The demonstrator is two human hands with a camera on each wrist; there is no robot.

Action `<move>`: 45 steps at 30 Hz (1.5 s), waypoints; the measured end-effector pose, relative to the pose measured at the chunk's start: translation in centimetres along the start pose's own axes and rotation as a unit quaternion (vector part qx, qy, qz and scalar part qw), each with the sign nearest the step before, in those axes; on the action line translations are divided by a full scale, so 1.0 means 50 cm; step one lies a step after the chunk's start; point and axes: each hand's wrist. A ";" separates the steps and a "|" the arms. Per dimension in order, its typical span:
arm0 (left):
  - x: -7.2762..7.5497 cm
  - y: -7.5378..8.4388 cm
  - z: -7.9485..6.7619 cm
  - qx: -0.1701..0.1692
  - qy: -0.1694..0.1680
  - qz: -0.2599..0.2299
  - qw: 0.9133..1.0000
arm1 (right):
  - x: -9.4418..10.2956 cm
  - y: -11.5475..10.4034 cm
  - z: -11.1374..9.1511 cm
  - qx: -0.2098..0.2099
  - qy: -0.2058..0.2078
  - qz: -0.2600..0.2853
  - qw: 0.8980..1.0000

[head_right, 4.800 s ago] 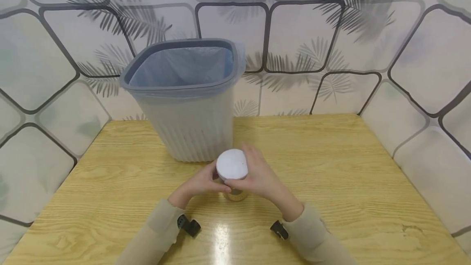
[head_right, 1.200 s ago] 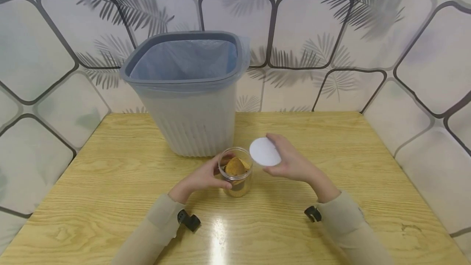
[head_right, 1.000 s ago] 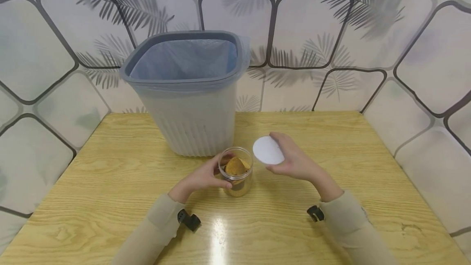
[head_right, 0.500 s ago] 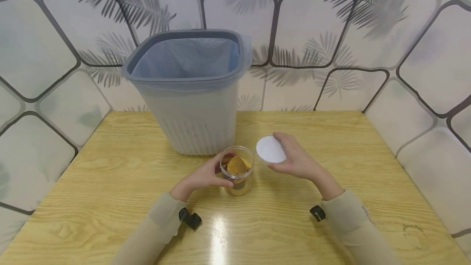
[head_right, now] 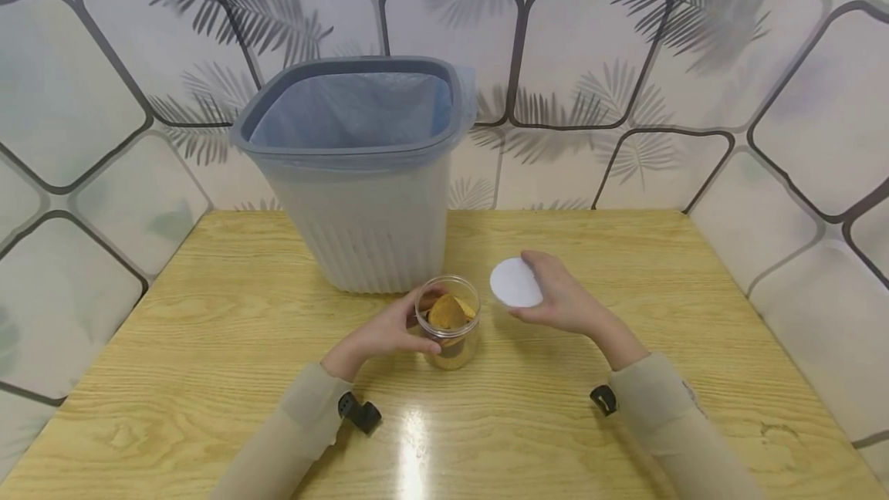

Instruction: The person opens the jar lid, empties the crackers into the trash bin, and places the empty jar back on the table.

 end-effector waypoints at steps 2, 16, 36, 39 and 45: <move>0.000 0.000 0.000 -0.001 0.000 0.000 1.000 | -0.002 0.007 0.002 -0.002 -0.007 0.000 1.000; 0.001 0.001 0.000 0.002 -0.004 -0.007 1.000 | -0.017 0.056 0.005 -0.020 -0.042 -0.012 0.999; 0.000 -0.002 -0.001 0.004 -0.004 -0.007 1.000 | -0.035 0.086 0.013 -0.060 -0.100 -0.056 0.992; 0.000 -0.003 -0.001 0.004 -0.004 -0.006 1.000 | -0.035 0.085 0.012 -0.067 -0.105 -0.052 0.991; 0.000 -0.003 -0.001 0.004 -0.002 -0.009 1.000 | -0.033 0.083 0.013 -0.079 -0.116 -0.048 0.989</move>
Point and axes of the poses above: each hand's wrist, its own z-axis towards the middle knuckle, its own x-axis out of the back of the hand, y = z × x, and after that the axes turned 11 degrees about -y, right-handed
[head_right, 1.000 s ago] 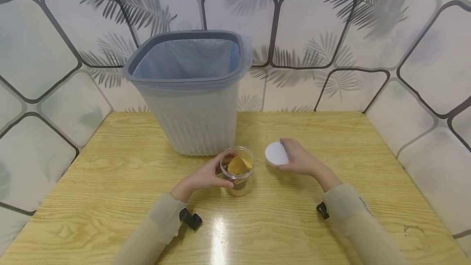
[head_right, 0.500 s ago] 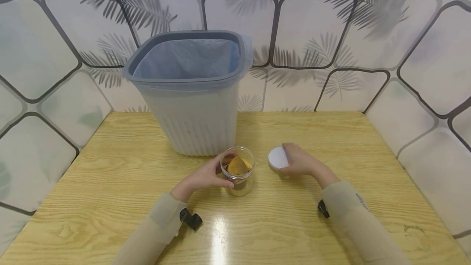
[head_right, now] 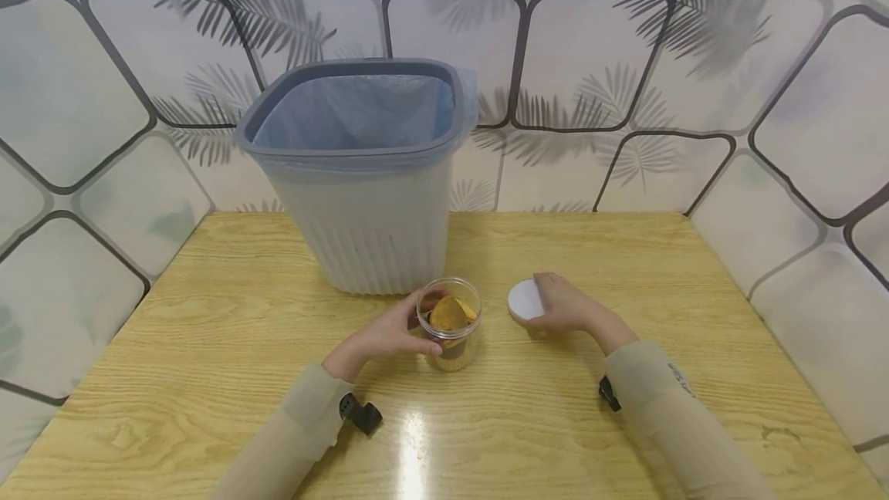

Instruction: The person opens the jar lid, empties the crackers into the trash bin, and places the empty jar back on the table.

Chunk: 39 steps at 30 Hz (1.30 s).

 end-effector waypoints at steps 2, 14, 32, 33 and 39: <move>0.000 0.001 0.000 0.000 0.000 -0.001 1.000 | 0.000 0.000 0.000 -0.002 -0.003 -0.002 1.000; 0.002 0.002 0.002 -0.005 0.003 0.005 1.000 | 0.004 0.002 0.003 -0.023 -0.033 -0.004 0.999; 0.006 -0.056 0.016 -0.013 0.004 0.009 1.000 | 0.000 -0.007 0.004 -0.036 -0.043 -0.008 0.998; 0.006 -0.056 0.016 -0.014 0.004 0.009 1.000 | -0.001 -0.007 0.004 -0.036 -0.041 -0.010 0.998; 0.004 -0.061 0.017 -0.015 0.003 0.007 1.000 | -0.004 -0.007 0.004 -0.041 -0.038 -0.014 0.998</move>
Point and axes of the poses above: each hand's wrist, its own z-axis towards the middle knuckle, its own x-axis out of the back of the hand, y = z × x, and after that the axes turned 11 degrees about -y, right-handed
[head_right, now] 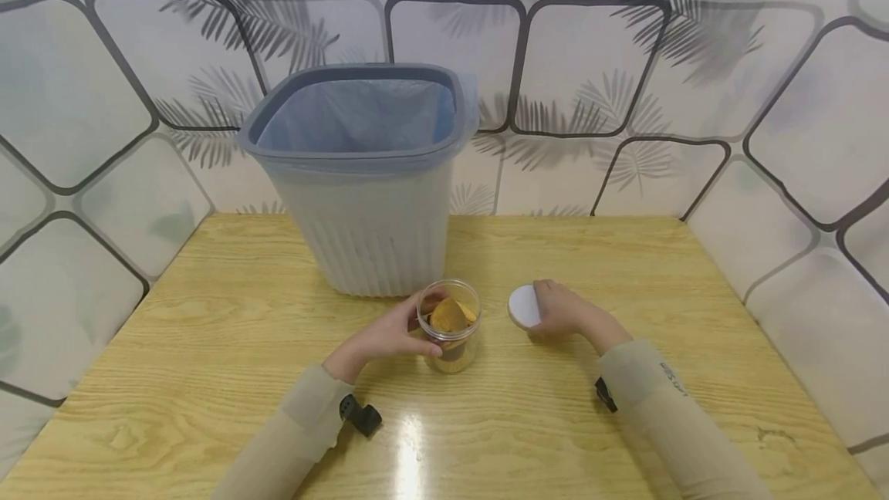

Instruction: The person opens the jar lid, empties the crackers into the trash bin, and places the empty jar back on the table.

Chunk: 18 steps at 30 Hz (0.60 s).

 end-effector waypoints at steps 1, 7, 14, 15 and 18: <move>0.000 -0.001 0.000 0.000 0.000 0.000 1.000 | 0.000 0.000 0.000 0.001 0.002 0.001 1.000; -0.002 -0.003 0.000 0.003 0.003 0.000 1.000 | 0.004 -0.002 -0.006 0.025 0.034 -0.022 0.999; -0.002 -0.003 0.000 0.001 0.003 -0.002 1.000 | 0.018 -0.012 -0.012 0.021 0.058 -0.031 0.998; -0.002 -0.003 0.000 0.001 0.004 -0.001 1.000 | 0.019 -0.013 -0.011 0.019 0.061 -0.032 0.997; -0.001 -0.001 0.000 0.000 0.004 0.000 1.000 | 0.021 -0.015 -0.011 0.016 0.071 -0.041 0.997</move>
Point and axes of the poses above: each hand's wrist, its own z-axis towards the middle knuckle, its own x-axis out of the back of the hand, y = z × x, and after that the axes turned 11 degrees about -y, right-handed
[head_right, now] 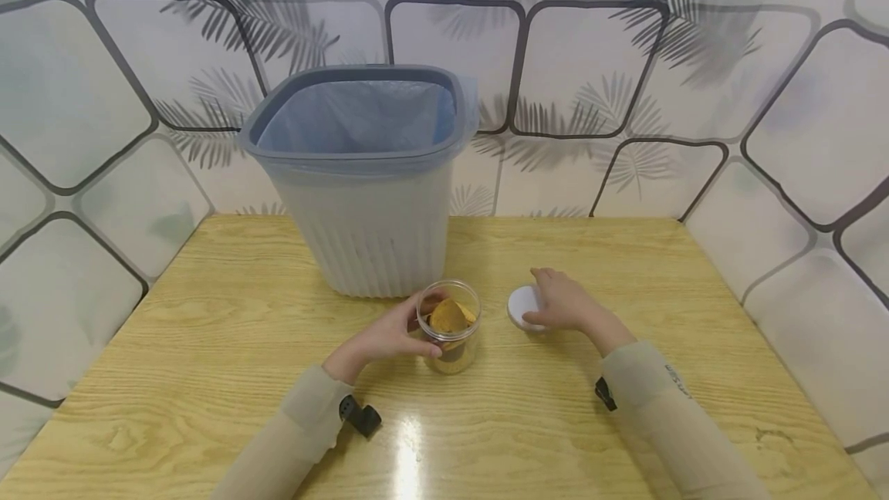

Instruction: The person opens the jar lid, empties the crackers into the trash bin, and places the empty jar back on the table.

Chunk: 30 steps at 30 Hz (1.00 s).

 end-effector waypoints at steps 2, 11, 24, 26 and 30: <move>0.000 0.001 0.000 -0.001 0.000 0.001 1.000 | 0.000 0.000 0.001 -0.004 0.007 -0.001 1.000; 0.001 -0.001 0.000 0.001 -0.003 0.002 1.000 | 0.000 0.000 0.003 -0.017 0.044 0.003 0.999; 0.001 0.005 0.000 0.002 -0.009 -0.004 1.000 | 0.019 -0.024 0.003 -0.063 0.135 0.044 0.988; 0.001 0.006 -0.001 0.002 -0.009 -0.005 1.000 | 0.022 -0.025 0.003 -0.063 0.144 0.046 0.986; 0.001 0.007 -0.002 0.005 -0.006 -0.005 1.000 | 0.026 -0.029 0.006 -0.064 0.163 0.052 0.983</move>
Point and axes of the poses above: each hand's wrist, its own z-axis towards the middle knuckle, its own x-axis out of the back of the hand, y = z × x, and after that the axes turned 11 degrees about -y, right-handed
